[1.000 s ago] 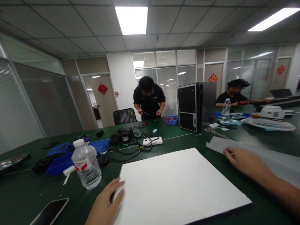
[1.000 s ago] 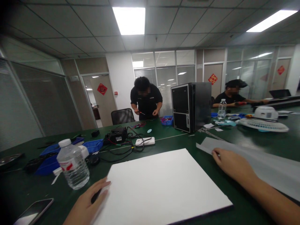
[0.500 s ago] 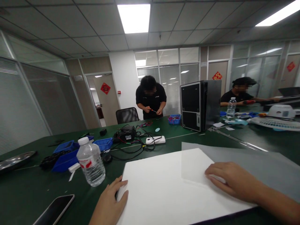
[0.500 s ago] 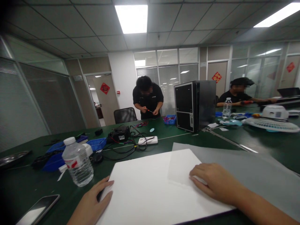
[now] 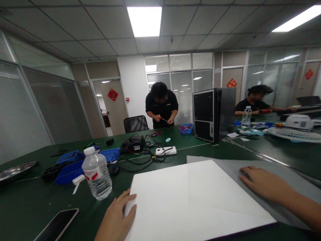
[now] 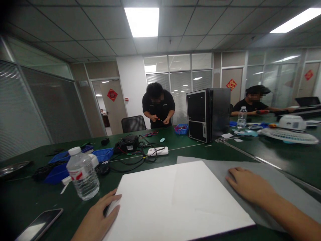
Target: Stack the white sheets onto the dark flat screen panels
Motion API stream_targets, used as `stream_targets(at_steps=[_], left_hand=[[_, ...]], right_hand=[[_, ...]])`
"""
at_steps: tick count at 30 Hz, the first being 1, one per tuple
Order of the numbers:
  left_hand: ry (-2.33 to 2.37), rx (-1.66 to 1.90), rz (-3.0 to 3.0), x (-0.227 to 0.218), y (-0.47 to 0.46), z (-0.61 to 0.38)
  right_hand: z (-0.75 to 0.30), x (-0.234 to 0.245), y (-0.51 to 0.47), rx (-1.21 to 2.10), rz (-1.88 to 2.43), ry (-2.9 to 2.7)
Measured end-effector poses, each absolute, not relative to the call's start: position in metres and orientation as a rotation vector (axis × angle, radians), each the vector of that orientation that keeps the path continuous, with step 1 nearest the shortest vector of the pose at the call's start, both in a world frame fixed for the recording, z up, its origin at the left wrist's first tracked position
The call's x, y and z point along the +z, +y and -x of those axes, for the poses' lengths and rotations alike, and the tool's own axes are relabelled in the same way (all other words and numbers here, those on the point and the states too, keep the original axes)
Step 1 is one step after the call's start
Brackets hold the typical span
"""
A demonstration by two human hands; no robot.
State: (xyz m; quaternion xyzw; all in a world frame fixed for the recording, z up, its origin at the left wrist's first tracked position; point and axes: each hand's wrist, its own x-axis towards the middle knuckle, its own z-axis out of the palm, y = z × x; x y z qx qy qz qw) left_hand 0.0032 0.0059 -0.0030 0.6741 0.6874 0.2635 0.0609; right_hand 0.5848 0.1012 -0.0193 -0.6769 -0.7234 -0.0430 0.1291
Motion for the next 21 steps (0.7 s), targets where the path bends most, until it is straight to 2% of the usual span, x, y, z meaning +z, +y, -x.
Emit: stream_targets(at_steps=[8,17,21], left_hand=[[2.106,0.714,-2.087,-0.006,0.007,-0.001],[2.097,0.733,-2.097,0.0,0.004,-0.003],[2.102,0.758,-2.092,-0.002,0.005,-0.003]], right_hand=[[-0.496,0.008,0.069,-0.097,1.756,-2.232],[-0.597,-0.008,0.101,-0.062,2.027,-2.021],[-0.602,-0.009,0.102,-0.048,2.048,-2.042]])
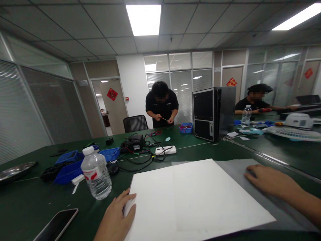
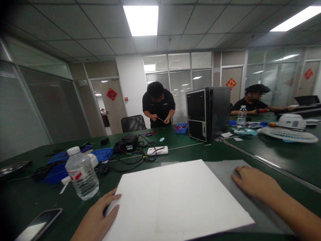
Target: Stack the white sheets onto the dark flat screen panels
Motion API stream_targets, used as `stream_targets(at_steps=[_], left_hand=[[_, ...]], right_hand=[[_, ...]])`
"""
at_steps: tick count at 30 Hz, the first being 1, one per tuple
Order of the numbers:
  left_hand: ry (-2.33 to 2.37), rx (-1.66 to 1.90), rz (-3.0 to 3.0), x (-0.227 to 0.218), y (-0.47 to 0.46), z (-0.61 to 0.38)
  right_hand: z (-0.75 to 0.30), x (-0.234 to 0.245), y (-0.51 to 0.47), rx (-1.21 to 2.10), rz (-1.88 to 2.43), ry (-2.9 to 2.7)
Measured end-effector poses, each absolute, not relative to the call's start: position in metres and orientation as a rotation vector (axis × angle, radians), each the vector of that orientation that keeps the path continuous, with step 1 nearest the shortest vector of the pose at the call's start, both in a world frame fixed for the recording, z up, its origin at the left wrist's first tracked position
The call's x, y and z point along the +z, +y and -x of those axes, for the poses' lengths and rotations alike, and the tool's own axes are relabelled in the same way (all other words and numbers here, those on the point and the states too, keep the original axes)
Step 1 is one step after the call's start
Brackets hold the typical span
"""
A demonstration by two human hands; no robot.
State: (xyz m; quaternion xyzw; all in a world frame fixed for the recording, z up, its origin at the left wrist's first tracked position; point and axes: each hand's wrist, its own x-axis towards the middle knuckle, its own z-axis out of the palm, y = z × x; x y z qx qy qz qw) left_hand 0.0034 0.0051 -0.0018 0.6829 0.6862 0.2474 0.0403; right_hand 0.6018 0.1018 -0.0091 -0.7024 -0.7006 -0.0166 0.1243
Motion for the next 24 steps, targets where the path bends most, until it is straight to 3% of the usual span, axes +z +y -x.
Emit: stream_targets(at_steps=[10,24], left_hand=[[2.099,0.769,-2.061,-0.002,0.005,-0.003],[2.103,0.686,-2.09,-0.002,0.004,-0.004]], right_hand=[[-0.512,0.001,0.08,-0.123,1.906,-2.212],[-0.574,0.002,0.093,-0.06,1.997,-2.086]])
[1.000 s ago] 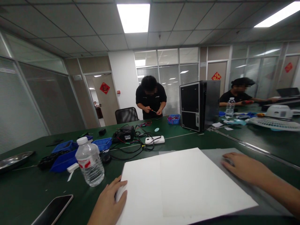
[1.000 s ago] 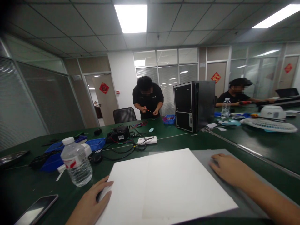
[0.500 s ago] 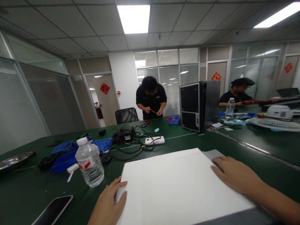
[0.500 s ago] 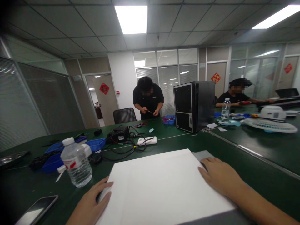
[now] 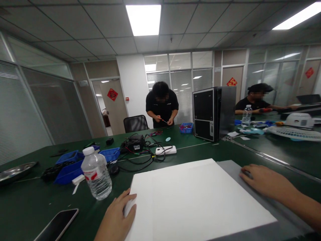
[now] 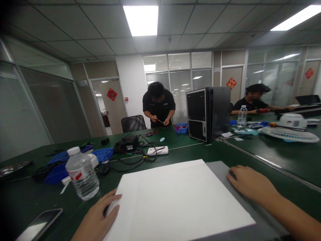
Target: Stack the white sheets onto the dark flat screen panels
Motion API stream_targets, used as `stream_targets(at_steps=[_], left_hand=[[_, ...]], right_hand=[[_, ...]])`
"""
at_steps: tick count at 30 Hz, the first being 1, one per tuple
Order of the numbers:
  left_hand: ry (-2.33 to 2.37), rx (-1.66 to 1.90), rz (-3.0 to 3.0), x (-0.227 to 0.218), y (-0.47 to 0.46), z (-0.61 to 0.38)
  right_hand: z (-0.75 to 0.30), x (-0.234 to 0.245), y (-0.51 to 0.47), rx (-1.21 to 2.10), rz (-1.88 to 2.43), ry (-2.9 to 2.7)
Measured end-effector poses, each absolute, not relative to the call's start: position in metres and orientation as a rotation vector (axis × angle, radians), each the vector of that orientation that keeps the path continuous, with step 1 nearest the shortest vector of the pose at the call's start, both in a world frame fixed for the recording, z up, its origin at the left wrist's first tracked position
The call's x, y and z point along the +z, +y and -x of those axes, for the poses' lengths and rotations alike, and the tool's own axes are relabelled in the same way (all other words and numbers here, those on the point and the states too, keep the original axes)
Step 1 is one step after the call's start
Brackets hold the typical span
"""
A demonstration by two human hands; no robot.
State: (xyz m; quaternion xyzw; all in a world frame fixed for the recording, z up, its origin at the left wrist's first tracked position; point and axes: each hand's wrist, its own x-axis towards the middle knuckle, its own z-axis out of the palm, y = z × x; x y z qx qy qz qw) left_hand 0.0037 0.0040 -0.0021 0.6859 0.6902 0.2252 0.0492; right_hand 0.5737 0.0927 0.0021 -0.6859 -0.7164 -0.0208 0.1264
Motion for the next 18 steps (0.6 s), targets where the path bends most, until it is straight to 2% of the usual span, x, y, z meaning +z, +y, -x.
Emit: stream_targets(at_steps=[8,18], left_hand=[[2.11,0.701,-2.091,-0.009,0.007,0.0],[2.096,0.681,-2.049,-0.011,0.009,0.001]], right_hand=[[-0.508,0.008,0.073,-0.056,1.835,-2.192],[-0.507,0.013,0.069,0.099,1.701,-2.227]])
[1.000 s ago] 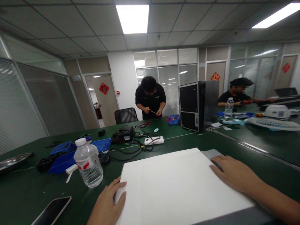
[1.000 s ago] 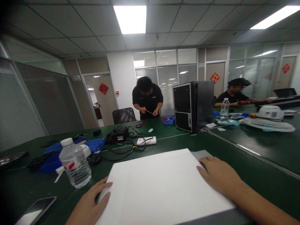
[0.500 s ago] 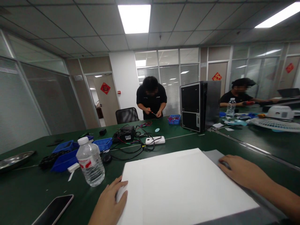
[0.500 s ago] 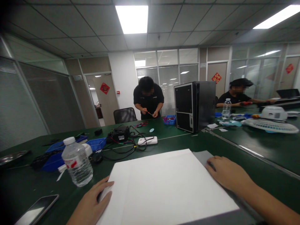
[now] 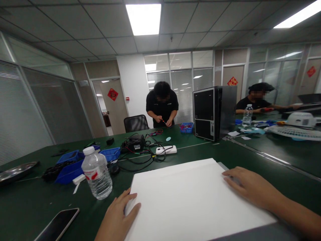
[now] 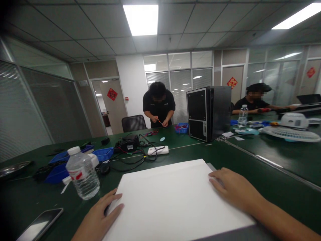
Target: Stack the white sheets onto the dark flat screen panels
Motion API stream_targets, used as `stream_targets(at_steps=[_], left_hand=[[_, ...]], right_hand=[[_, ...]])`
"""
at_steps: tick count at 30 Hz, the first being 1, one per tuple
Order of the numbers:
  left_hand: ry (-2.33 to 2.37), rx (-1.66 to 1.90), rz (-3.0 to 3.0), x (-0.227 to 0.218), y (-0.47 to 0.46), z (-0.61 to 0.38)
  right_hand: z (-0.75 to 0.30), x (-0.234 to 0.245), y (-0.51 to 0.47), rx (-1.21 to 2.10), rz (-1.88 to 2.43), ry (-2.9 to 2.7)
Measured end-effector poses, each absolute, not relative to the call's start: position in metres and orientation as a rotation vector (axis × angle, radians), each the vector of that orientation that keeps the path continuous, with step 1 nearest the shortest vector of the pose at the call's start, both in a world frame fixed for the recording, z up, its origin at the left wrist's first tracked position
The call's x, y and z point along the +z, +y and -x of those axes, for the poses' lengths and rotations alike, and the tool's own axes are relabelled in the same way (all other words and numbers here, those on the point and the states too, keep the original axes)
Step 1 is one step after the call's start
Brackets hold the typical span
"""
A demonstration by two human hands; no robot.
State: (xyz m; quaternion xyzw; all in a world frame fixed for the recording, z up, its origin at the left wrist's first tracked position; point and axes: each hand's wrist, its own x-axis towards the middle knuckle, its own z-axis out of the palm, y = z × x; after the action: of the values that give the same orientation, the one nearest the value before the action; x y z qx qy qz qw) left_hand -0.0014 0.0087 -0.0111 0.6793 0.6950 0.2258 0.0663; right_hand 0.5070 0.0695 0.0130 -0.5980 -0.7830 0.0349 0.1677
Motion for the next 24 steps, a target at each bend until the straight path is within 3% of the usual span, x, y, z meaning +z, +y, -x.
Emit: stream_targets(at_steps=[15,24], left_hand=[[2.089,0.752,-2.037,-0.007,0.009,0.002],[2.078,0.791,-2.008,-0.004,0.009,0.0]], right_hand=[[-0.503,0.022,0.063,0.249,1.229,-2.473],[-0.505,0.017,0.063,0.318,1.356,-2.433]])
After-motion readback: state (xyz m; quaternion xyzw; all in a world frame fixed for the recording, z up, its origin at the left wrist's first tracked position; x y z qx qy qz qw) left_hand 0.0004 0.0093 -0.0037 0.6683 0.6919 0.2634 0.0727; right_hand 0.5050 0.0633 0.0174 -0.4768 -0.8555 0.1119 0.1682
